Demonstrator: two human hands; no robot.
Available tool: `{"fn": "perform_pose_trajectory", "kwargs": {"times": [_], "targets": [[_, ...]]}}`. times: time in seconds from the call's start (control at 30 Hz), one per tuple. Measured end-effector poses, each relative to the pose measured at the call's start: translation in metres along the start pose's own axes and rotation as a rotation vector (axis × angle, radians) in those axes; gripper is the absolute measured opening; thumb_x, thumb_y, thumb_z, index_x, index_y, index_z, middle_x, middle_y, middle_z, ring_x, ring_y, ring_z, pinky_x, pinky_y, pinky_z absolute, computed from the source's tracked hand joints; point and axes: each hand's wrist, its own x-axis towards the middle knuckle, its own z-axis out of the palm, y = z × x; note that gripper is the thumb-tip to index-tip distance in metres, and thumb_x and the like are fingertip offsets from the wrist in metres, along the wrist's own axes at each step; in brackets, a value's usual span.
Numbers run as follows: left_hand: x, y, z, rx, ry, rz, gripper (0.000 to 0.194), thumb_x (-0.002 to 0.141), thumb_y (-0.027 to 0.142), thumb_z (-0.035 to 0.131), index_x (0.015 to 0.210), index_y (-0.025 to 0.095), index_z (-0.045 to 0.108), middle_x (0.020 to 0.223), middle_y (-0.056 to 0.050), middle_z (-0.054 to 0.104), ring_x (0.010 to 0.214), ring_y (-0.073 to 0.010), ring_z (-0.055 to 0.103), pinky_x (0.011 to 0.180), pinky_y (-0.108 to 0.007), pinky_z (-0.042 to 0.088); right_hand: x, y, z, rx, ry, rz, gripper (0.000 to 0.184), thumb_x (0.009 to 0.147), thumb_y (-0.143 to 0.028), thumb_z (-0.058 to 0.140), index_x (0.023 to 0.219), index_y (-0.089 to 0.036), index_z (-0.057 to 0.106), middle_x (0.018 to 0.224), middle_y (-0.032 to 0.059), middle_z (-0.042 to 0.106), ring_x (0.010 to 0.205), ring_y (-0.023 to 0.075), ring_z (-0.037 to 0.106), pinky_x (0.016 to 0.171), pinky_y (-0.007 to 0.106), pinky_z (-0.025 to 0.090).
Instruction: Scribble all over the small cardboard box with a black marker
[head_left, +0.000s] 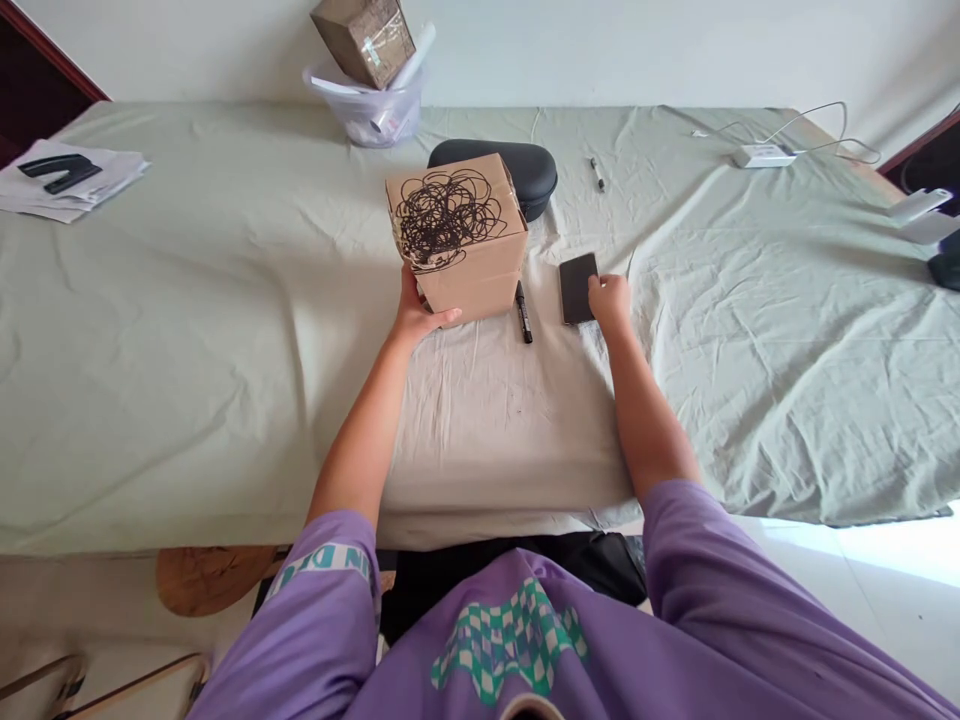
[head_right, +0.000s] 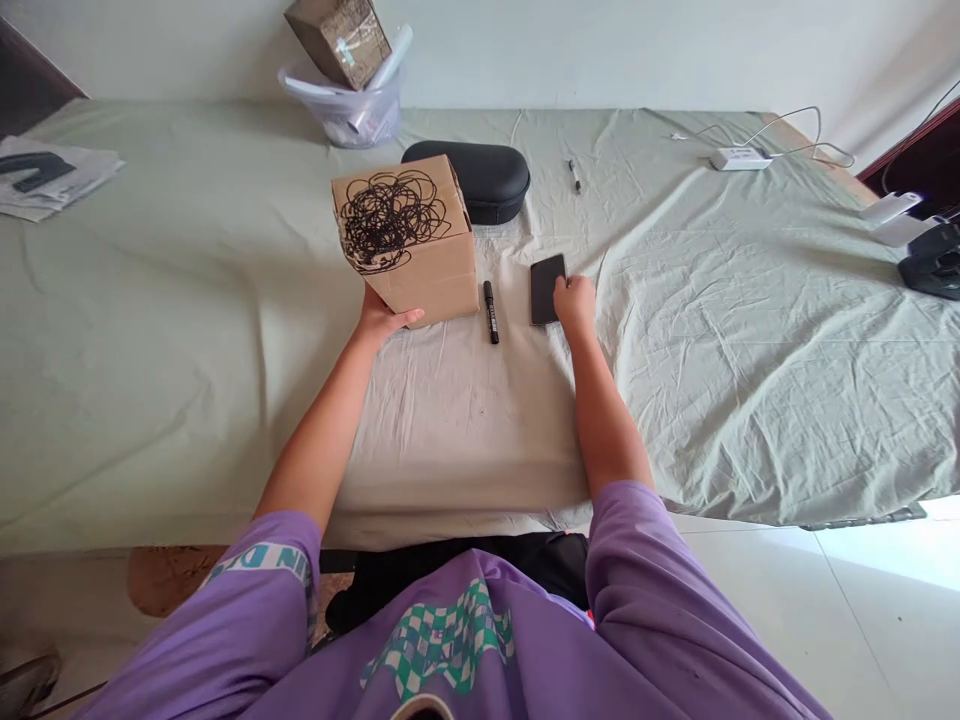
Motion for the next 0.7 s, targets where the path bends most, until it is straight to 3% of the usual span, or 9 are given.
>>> {"fn": "perform_pose_trajectory", "kwargs": {"times": [0.1, 0.2, 0.27, 0.4, 0.43, 0.5, 0.6, 0.7], "targets": [[0.0, 0.0, -0.001, -0.008, 0.005, -0.01, 0.135, 0.044, 0.077, 0.103, 0.152, 0.029, 0.038, 0.159, -0.019, 0.052, 0.149, -0.0433, 0.054, 0.116, -0.06, 0.059, -0.007, 0.002, 0.011, -0.047, 0.015, 0.007, 0.024, 0.102, -0.025, 0.054, 0.101, -0.013, 0.074, 0.101, 0.0186, 0.07, 0.104, 0.0327, 0.067, 0.097, 0.05, 0.052], [0.0, -0.001, -0.002, -0.009, 0.005, -0.015, 0.135, 0.043, 0.076, 0.103, 0.152, 0.03, 0.039, 0.159, -0.019, 0.052, 0.149, -0.0443, 0.054, 0.116, -0.061, 0.059, -0.01, -0.004, 0.01, -0.081, 0.022, -0.046, 0.034, 0.095, -0.021, 0.06, 0.123, -0.011, 0.075, 0.134, 0.0249, 0.066, 0.12, 0.0362, 0.066, 0.108, 0.054, 0.049], [0.0, 0.0, -0.002, -0.009, 0.009, -0.01, 0.134, 0.044, 0.074, 0.104, 0.152, 0.029, 0.038, 0.16, -0.02, 0.051, 0.15, -0.0447, 0.053, 0.116, -0.062, 0.058, -0.012, -0.012, 0.009, -0.073, -0.02, -0.123, 0.036, 0.093, -0.019, 0.06, 0.124, -0.012, 0.077, 0.134, 0.0232, 0.067, 0.12, 0.0349, 0.067, 0.111, 0.054, 0.05], [-0.002, 0.002, -0.001, -0.037, 0.025, -0.021, 0.134, 0.043, 0.072, 0.105, 0.151, 0.029, 0.038, 0.159, -0.02, 0.052, 0.153, -0.0455, 0.051, 0.118, -0.062, 0.057, -0.022, -0.03, 0.017, 0.012, -0.183, -0.333, 0.033, 0.096, -0.029, 0.065, 0.124, -0.019, 0.08, 0.109, 0.0119, 0.077, 0.104, 0.0281, 0.072, 0.106, 0.046, 0.056], [-0.002, 0.003, 0.0, -0.05, 0.032, -0.031, 0.133, 0.043, 0.073, 0.105, 0.15, 0.029, 0.039, 0.158, -0.02, 0.053, 0.152, -0.0453, 0.052, 0.119, -0.062, 0.056, -0.025, -0.034, 0.02, 0.053, -0.24, -0.412, 0.042, 0.094, -0.036, 0.071, 0.133, -0.021, 0.077, 0.115, 0.0118, 0.078, 0.108, 0.0292, 0.072, 0.108, 0.048, 0.056], [-0.002, 0.006, 0.0, -0.068, 0.053, -0.043, 0.132, 0.042, 0.076, 0.103, 0.147, 0.028, 0.04, 0.158, -0.02, 0.055, 0.152, -0.0444, 0.054, 0.122, -0.063, 0.053, -0.03, -0.039, 0.028, 0.146, -0.372, -0.586, 0.082, 0.087, -0.053, 0.083, 0.161, -0.026, 0.058, 0.143, 0.0151, 0.071, 0.129, 0.0358, 0.067, 0.118, 0.057, 0.051], [0.001, 0.016, 0.0, -0.046, 0.042, -0.035, 0.131, 0.041, 0.083, 0.099, 0.143, 0.023, 0.044, 0.156, -0.021, 0.058, 0.149, -0.0424, 0.058, 0.127, -0.064, 0.048, -0.033, -0.04, 0.037, 0.269, -0.508, -0.768, 0.141, 0.071, -0.08, 0.088, 0.18, -0.028, 0.018, 0.179, 0.0207, 0.038, 0.164, 0.0447, 0.038, 0.132, 0.069, 0.034], [0.005, 0.033, -0.001, 0.039, -0.121, -0.014, 0.121, 0.047, 0.085, 0.098, 0.139, 0.02, 0.053, 0.147, -0.019, 0.067, 0.141, -0.0401, 0.064, 0.123, -0.066, 0.052, -0.032, -0.04, 0.043, 0.341, -0.51, -0.888, 0.159, 0.064, -0.095, 0.082, 0.181, -0.021, 0.003, 0.185, 0.0232, 0.022, 0.173, 0.0429, 0.021, 0.138, 0.068, 0.025]]}}
